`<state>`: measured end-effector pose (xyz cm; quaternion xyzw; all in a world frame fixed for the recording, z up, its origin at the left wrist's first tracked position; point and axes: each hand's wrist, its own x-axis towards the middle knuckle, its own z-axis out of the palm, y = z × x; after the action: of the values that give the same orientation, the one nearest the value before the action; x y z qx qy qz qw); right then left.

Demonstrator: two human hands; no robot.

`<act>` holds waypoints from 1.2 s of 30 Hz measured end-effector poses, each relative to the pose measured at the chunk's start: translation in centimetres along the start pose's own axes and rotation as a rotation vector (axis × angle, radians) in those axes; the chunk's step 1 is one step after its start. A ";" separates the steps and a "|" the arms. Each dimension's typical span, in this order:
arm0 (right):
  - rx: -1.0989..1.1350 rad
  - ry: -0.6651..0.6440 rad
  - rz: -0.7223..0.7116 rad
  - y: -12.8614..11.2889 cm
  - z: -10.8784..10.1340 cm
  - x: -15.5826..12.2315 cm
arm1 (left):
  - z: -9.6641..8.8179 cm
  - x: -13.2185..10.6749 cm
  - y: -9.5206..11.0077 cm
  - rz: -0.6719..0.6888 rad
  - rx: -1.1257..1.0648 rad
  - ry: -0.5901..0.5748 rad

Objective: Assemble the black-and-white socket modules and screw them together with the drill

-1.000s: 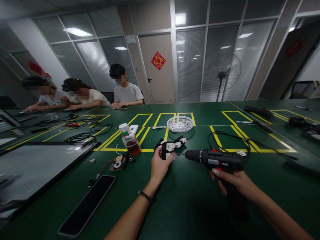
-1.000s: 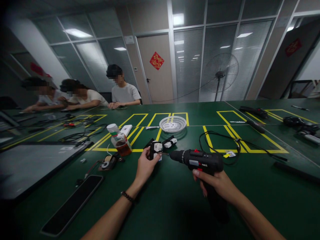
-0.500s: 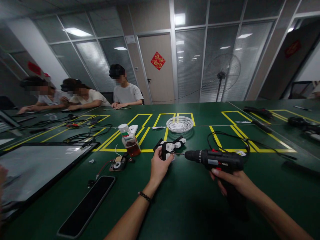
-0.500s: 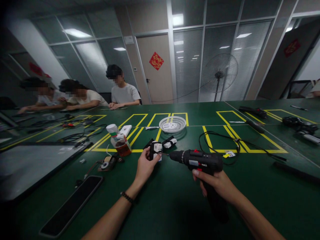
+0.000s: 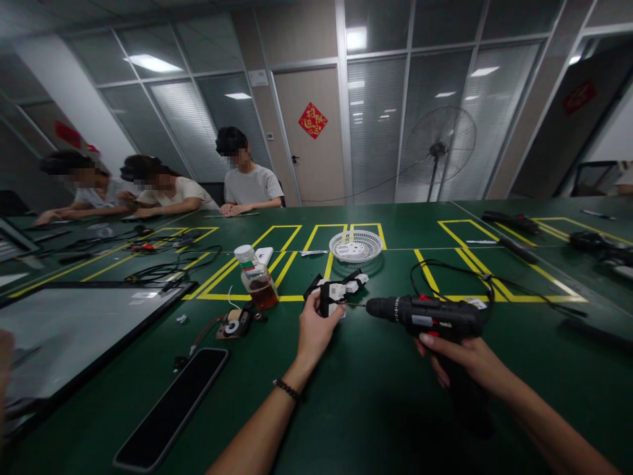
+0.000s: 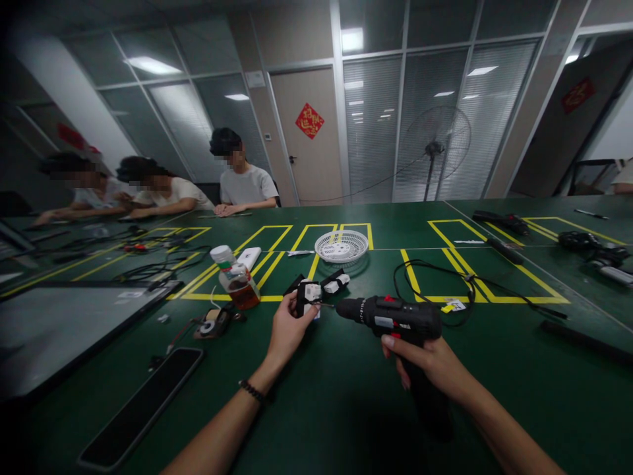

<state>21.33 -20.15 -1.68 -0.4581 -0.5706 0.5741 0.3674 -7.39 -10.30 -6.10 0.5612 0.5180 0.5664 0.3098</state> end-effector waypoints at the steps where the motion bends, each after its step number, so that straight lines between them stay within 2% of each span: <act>1: 0.002 0.004 0.005 0.1 0.0 0.0 | 0.0 0.0 -0.1 0.000 0.001 -0.001; 18: -0.026 0.003 -0.020 -0.3 0.0 0.0 | 0.1 0.0 -0.2 -0.004 -0.014 -0.012; 27: -0.001 0.011 0.022 -0.4 0.0 -0.2 | 0.1 0.1 -0.3 -0.007 -0.038 -0.020; 32: 0.025 -0.001 0.034 -0.6 -0.1 0.0 | 0.4 0.3 -1.2 -0.107 -0.081 -0.125; 34: 0.033 -0.008 0.044 -0.6 -0.6 -0.1 | 0.3 0.2 -1.3 -0.138 -0.049 -0.196; 36: 0.035 -0.023 0.057 -0.7 -1.3 -0.1 | 0.0 0.1 -1.1 -0.109 0.043 -0.236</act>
<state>22.57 -19.80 -0.93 -0.4611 -0.5515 0.5994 0.3521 -7.64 -9.89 -7.04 0.6015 0.5197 0.4675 0.3868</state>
